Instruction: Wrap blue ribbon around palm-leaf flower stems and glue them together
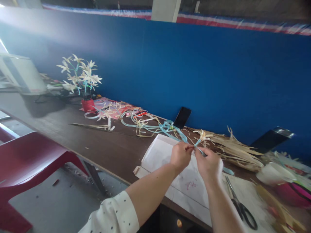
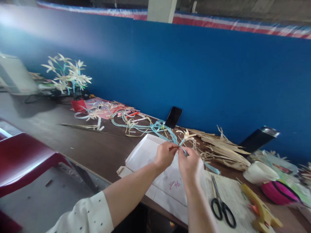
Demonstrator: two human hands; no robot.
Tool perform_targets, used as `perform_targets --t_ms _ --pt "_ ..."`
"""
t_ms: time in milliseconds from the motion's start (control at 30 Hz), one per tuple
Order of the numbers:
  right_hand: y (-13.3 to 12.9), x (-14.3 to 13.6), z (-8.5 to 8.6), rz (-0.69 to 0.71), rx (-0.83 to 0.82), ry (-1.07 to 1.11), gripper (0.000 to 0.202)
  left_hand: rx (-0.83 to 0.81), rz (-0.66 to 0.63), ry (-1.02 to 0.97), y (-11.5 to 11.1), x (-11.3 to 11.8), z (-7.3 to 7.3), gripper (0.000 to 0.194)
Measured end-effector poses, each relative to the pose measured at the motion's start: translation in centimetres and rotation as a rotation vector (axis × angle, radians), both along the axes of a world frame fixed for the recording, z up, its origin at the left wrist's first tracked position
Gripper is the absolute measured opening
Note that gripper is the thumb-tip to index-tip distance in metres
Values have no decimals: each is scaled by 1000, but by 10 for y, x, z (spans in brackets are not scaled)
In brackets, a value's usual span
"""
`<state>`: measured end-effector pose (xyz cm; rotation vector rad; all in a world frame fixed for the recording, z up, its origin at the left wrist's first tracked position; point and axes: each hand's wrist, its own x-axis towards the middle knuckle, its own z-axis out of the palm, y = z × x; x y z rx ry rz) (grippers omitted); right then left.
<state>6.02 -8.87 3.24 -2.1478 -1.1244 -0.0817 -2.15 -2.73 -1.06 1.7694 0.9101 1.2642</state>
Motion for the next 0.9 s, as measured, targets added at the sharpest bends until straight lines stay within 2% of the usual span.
perform_targets --t_ms 367,900 --pt "-1 6 -3 16 53 31 35 261 -4 141 -1 0 -4 21" --pt "4 9 2 -36 -117 3 31 271 -6 266 -7 -6 3 23"
